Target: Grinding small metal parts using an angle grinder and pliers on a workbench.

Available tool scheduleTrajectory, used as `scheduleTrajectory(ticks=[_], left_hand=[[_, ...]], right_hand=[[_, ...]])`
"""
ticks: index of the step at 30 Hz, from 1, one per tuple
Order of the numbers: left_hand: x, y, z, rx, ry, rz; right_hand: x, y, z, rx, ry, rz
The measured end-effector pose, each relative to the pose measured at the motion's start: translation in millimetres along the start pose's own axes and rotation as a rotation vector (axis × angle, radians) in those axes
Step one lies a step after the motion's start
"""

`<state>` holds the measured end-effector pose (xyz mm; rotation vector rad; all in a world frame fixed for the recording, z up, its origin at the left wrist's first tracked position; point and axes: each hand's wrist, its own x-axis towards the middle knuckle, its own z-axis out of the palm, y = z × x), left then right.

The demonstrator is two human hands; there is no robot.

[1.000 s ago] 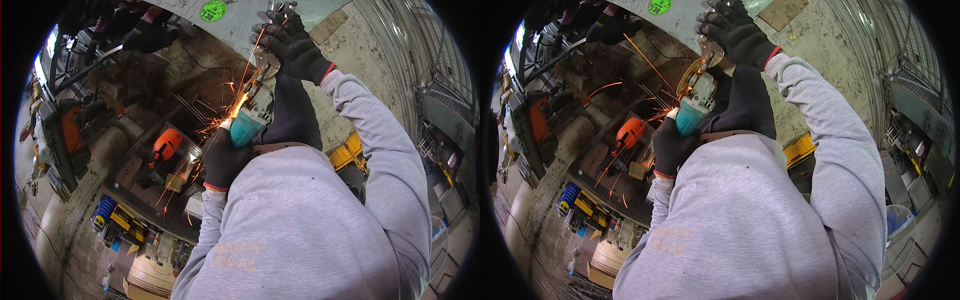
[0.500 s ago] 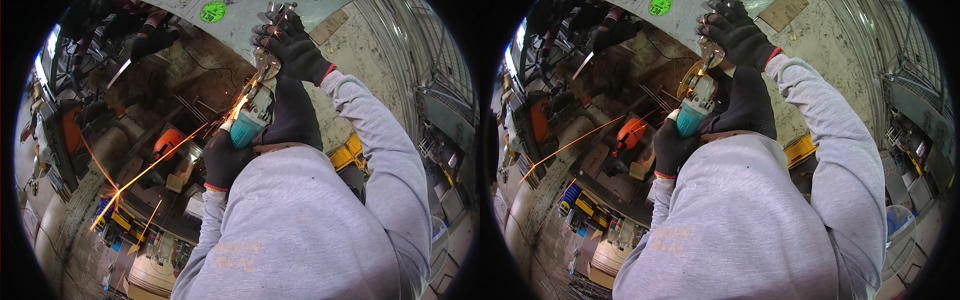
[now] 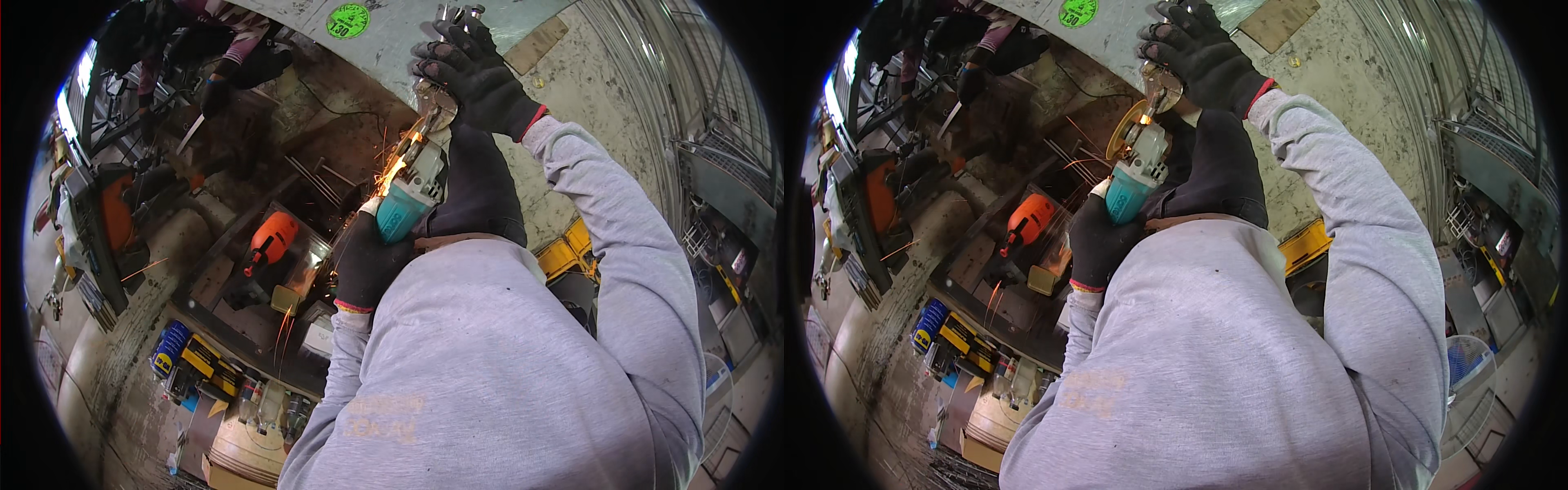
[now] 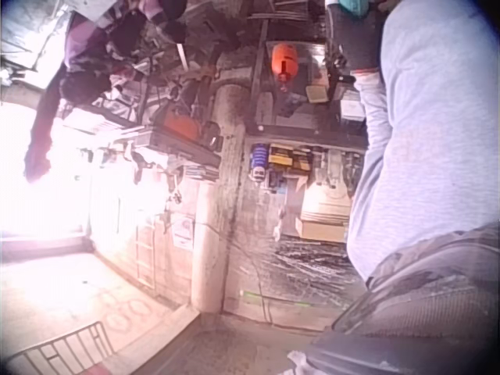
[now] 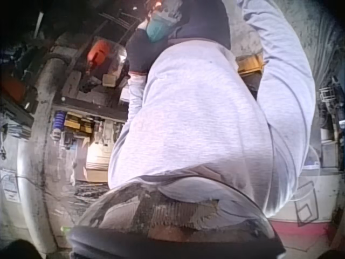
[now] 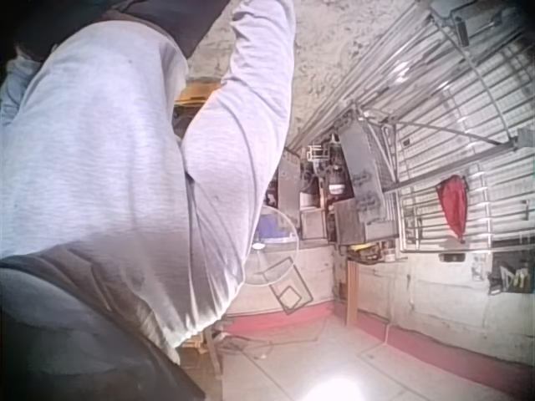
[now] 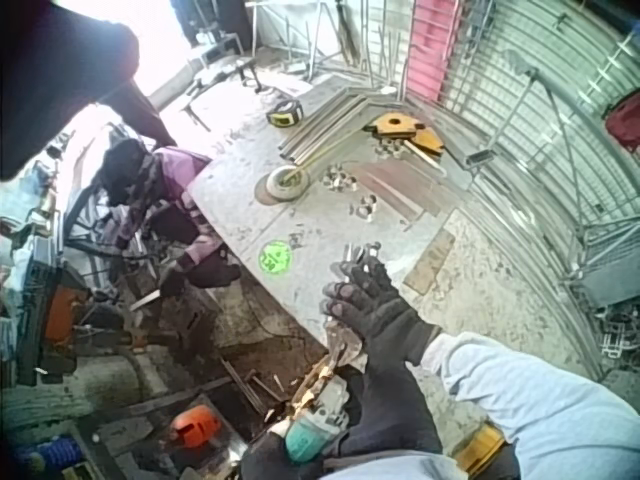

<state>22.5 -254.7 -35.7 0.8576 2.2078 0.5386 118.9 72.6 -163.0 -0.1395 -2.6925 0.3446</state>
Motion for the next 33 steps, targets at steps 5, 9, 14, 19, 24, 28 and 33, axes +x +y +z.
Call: scheduleTrajectory(ticks=[5, 9, 14, 19, 24, 28, 33], left_hand=[[1.2, 8.0, -1.0, -0.051, 0.037, 0.027], [0.8, 4.1, -3.0, 0.010, 0.027, 0.014], [1.8, 0.4, -3.0, 0.003, 0.005, 0.015], [-0.2, 0.4, -6.0, -0.013, 0.015, 0.025], [-0.8, -5.5, -3.8, -0.005, 0.024, 0.021], [0.0, 0.9, -7.4, -0.059, 0.022, 0.041], [-8.5, 3.0, -10.0, 0.026, 0.016, -0.061]], right_hand=[[-2.0, 2.0, -1.3, -0.010, 0.003, -0.014], [9.2, -5.9, -6.2, 0.082, 0.071, -0.014], [2.4, -2.5, -1.2, -0.025, -0.008, -0.010], [10.1, -7.4, -3.5, -0.001, 0.009, 0.000], [15.1, -11.7, -9.2, 0.047, 0.032, -0.007], [18.8, -14.1, -10.8, 0.052, -0.003, 0.020], [17.7, -10.0, -13.4, 0.031, -0.014, 0.013]])
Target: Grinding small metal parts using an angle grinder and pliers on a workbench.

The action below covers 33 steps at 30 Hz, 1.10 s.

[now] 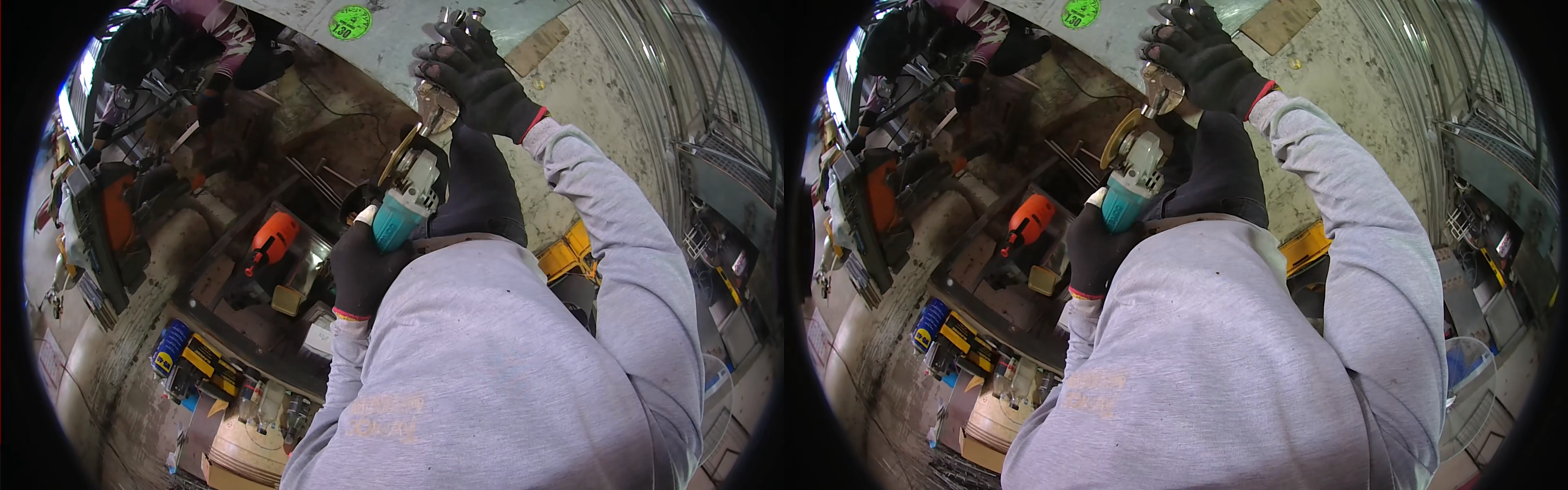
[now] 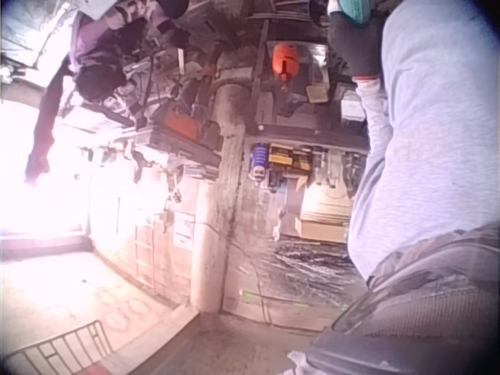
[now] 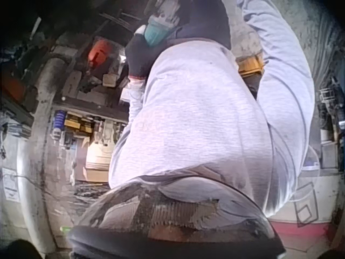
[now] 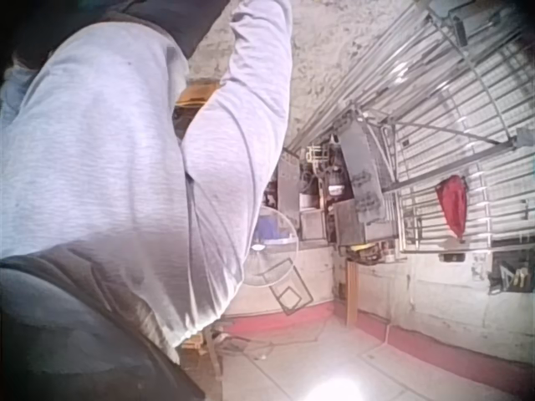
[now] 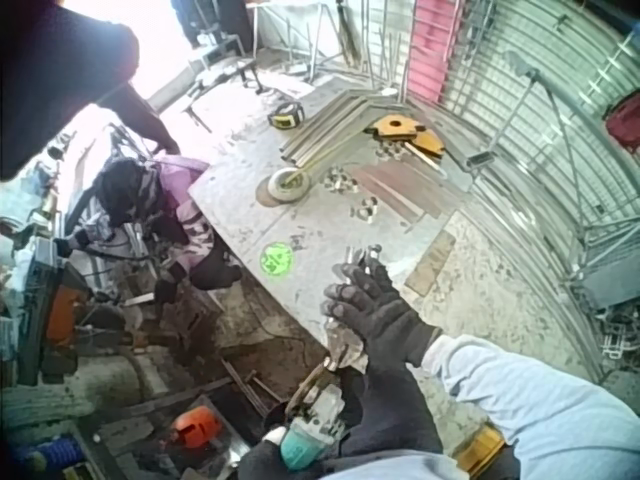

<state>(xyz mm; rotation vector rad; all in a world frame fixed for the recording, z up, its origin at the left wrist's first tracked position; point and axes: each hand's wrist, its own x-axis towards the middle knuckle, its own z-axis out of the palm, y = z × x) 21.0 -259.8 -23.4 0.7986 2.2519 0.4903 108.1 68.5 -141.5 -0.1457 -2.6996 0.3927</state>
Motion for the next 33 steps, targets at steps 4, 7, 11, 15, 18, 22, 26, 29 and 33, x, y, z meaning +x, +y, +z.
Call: scheduleTrajectory(ticks=[4, 7, 11, 15, 18, 22, 26, 29, 33], left_hand=[[-3.5, -1.0, -3.3, -0.165, 0.034, 0.017], [-2.6, -7.2, -0.5, -0.159, 0.105, 0.043], [-0.7, -10.6, 3.0, -0.072, 0.092, 0.028], [-1.0, -0.9, -0.8, -0.103, 0.080, 0.055], [-2.8, -4.4, 3.0, -0.108, 0.064, 0.034], [-3.8, -7.9, 5.4, -0.109, 0.054, 0.048], [-2.8, -8.1, 7.3, -0.092, 0.054, 0.056], [-4.7, -9.9, 10.2, -0.114, 0.080, 0.063], [-2.7, -3.4, 7.0, -0.115, 0.070, 0.081]], right_hand=[[-2.3, 4.5, -3.3, 0.001, 0.015, -0.001], [-4.5, 7.0, -6.9, -0.011, 0.001, -0.006], [-8.4, 16.1, -10.5, -0.002, -0.081, 0.000], [-4.7, 12.8, -10.4, 0.036, -0.031, 0.009], [-4.8, 13.8, -11.0, 0.028, -0.029, -0.008], [2.6, 12.4, -16.9, 0.027, -0.048, -0.056], [-7.1, 16.3, -8.0, 0.024, -0.053, -0.029], [-8.6, 12.4, -5.8, 0.021, -0.016, -0.017], [-9.3, 15.1, -3.8, 0.094, 0.000, -0.002]])
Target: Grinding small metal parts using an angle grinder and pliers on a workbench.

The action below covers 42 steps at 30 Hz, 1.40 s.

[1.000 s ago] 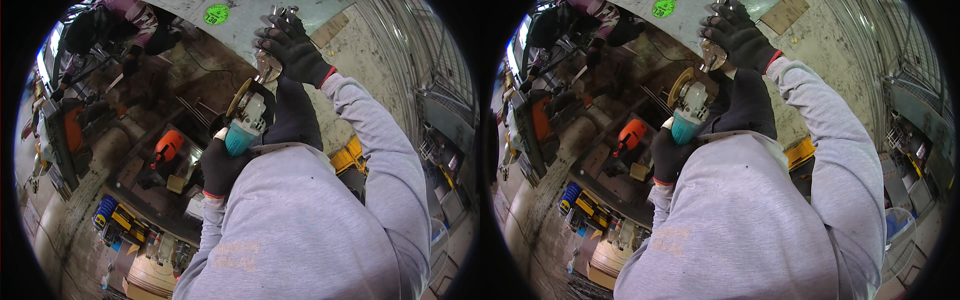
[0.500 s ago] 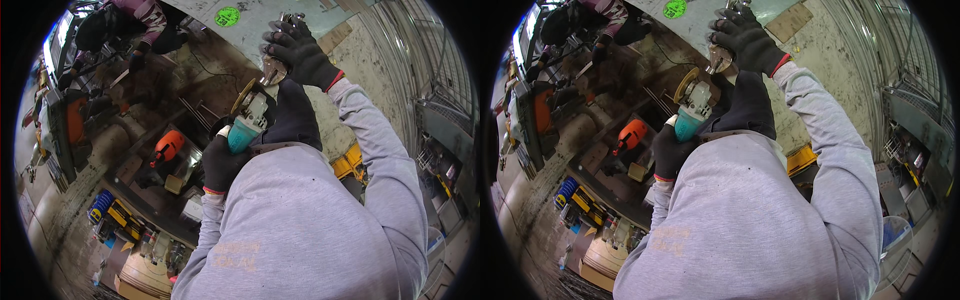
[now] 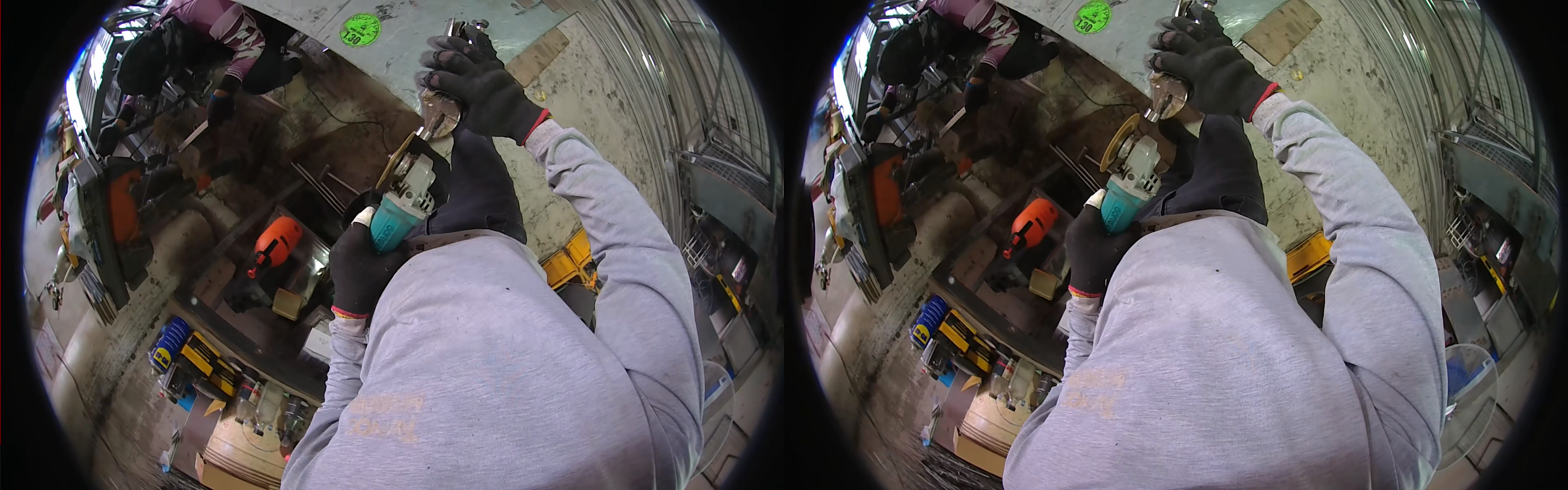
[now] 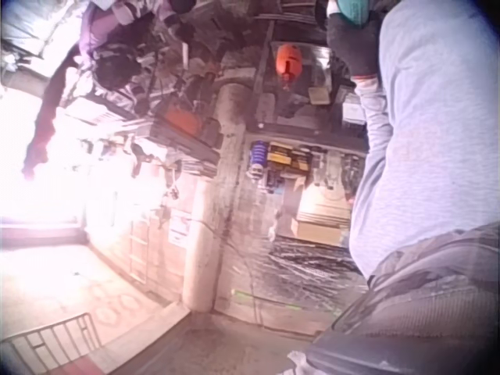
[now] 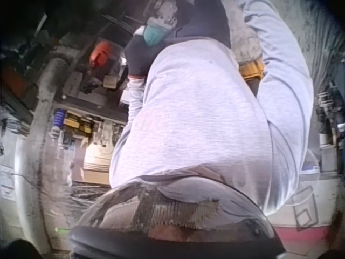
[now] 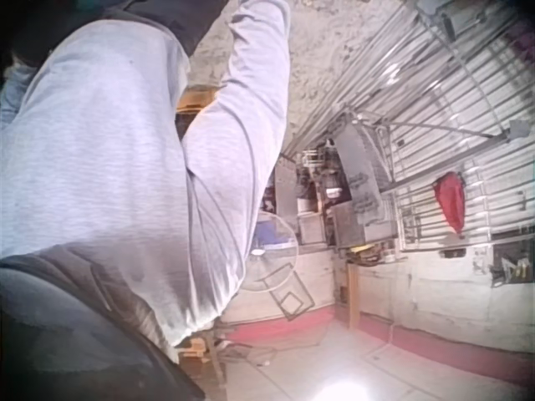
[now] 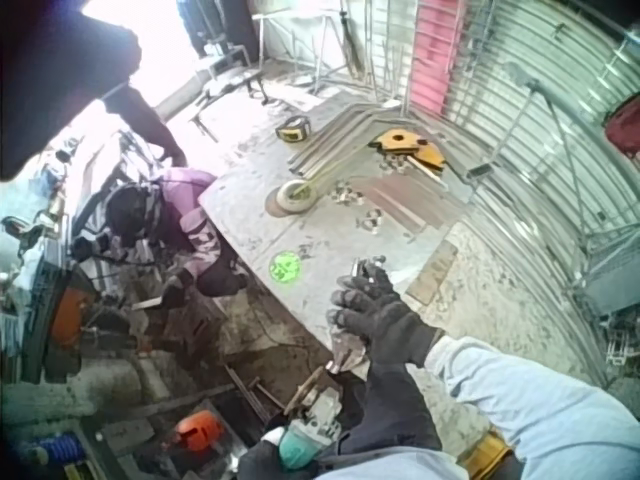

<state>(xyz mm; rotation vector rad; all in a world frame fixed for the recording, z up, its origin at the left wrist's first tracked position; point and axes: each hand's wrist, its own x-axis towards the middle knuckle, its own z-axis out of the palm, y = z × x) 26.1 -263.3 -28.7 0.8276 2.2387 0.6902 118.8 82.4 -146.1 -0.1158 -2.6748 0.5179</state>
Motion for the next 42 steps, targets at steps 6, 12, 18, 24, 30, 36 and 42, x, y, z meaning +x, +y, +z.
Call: scheduleTrajectory(ticks=[6, 12, 18, 24, 30, 36, 42], left_hand=[[-4.2, -5.3, 4.2, 0.135, 0.021, 0.044], [-8.0, -6.0, 6.9, 0.161, 0.041, 0.093], [-11.6, 6.9, 13.7, 0.070, 0.069, 0.039], [-17.9, 4.2, 22.7, 0.122, 0.076, 0.005], [-16.3, 7.3, 25.0, 0.193, 0.077, -0.001], [-16.2, 7.8, 23.6, 0.167, 0.080, -0.008], [-14.9, 10.8, 22.9, 0.161, 0.065, -0.005]], right_hand=[[8.1, -5.3, -4.8, 0.016, 0.031, -0.036], [5.6, -2.8, -2.0, -0.011, 0.059, -0.034], [2.5, -4.1, 2.8, 0.009, 0.067, -0.034], [2.4, -1.3, 8.9, 0.036, 0.119, -0.050], [-1.9, 5.0, 14.0, 0.048, 0.103, -0.051], [-0.8, 3.0, 13.6, 0.083, 0.127, -0.039], [0.8, 2.2, 12.3, 0.070, 0.145, -0.060]])
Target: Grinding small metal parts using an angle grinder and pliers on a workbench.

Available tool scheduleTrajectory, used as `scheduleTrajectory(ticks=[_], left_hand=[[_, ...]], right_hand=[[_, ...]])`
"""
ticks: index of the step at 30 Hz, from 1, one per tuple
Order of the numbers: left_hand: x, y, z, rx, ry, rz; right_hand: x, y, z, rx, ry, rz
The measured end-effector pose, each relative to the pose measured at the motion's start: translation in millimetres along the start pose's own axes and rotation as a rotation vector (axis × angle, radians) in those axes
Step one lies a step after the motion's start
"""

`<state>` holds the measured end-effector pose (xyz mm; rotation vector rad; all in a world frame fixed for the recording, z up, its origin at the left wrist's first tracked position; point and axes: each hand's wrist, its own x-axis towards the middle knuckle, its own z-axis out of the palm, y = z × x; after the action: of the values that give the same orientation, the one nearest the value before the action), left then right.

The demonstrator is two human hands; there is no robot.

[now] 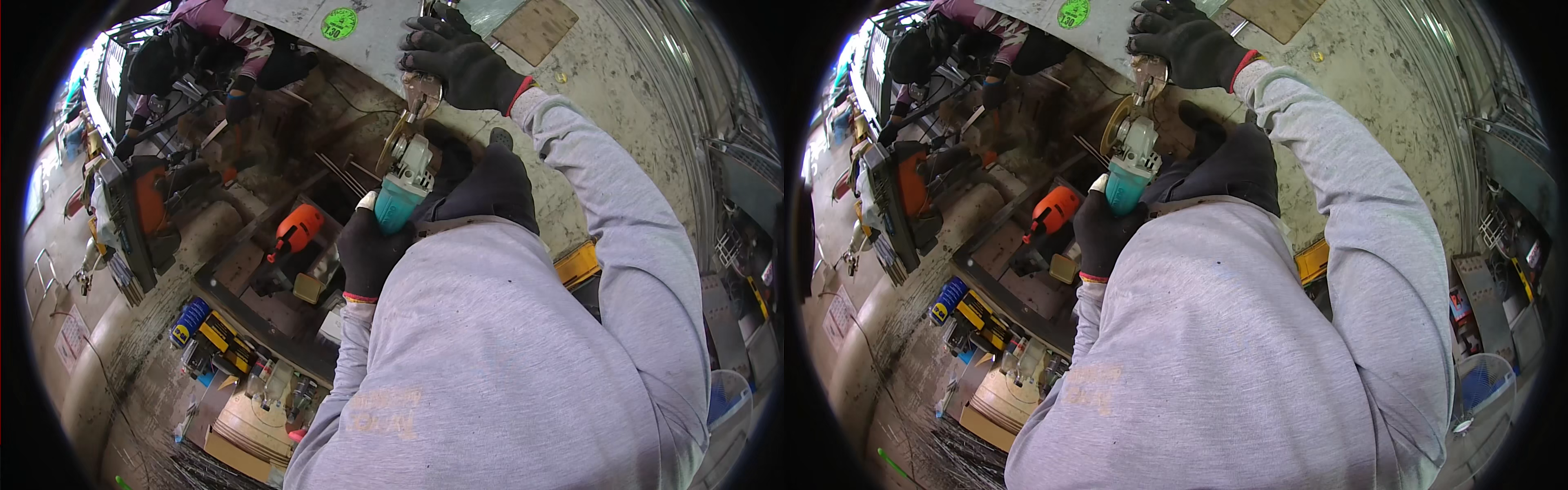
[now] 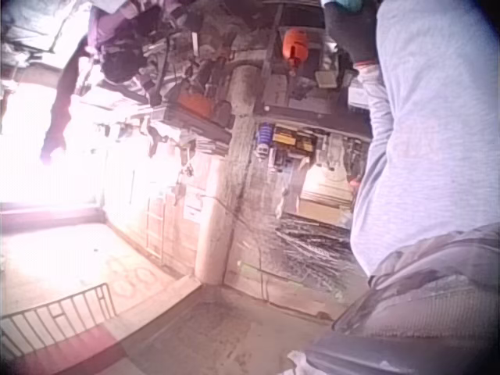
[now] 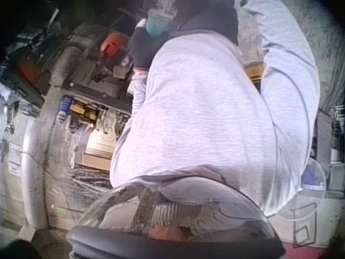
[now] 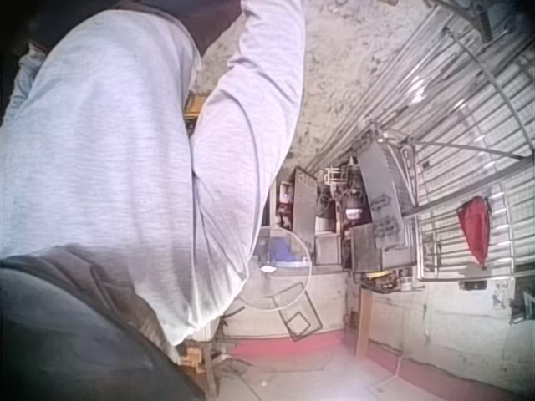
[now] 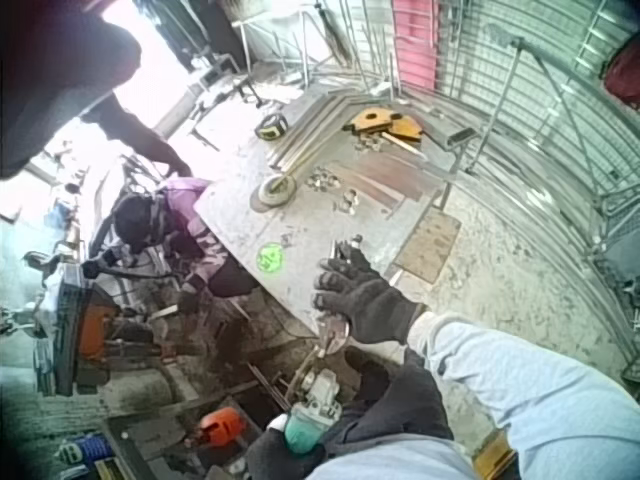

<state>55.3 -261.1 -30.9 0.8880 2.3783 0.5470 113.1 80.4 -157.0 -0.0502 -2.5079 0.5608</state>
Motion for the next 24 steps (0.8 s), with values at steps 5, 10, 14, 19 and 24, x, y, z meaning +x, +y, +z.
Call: scheduleTrajectory(ticks=[5, 10, 14, 19, 24], left_hand=[[1.1, -3.2, 0.2, 0.015, 0.000, -0.005], [1.9, -2.3, -0.7, 0.019, -0.006, 0.002], [1.4, -4.3, 0.4, 0.026, 0.001, -0.007], [2.8, 1.3, -0.4, 0.043, -0.006, -0.017], [3.6, 4.8, -1.9, 0.060, -0.027, -0.034]], right_hand=[[1.8, -1.7, -2.2, -0.012, -0.020, 0.008], [1.0, 1.0, 0.0, -0.010, -0.007, 0.006], [2.3, 0.3, -1.5, -0.018, -0.053, 0.012], [-0.5, 0.7, 0.8, -0.016, -0.019, 0.008], [-1.9, 1.6, 2.0, -0.004, -0.015, 0.012]])
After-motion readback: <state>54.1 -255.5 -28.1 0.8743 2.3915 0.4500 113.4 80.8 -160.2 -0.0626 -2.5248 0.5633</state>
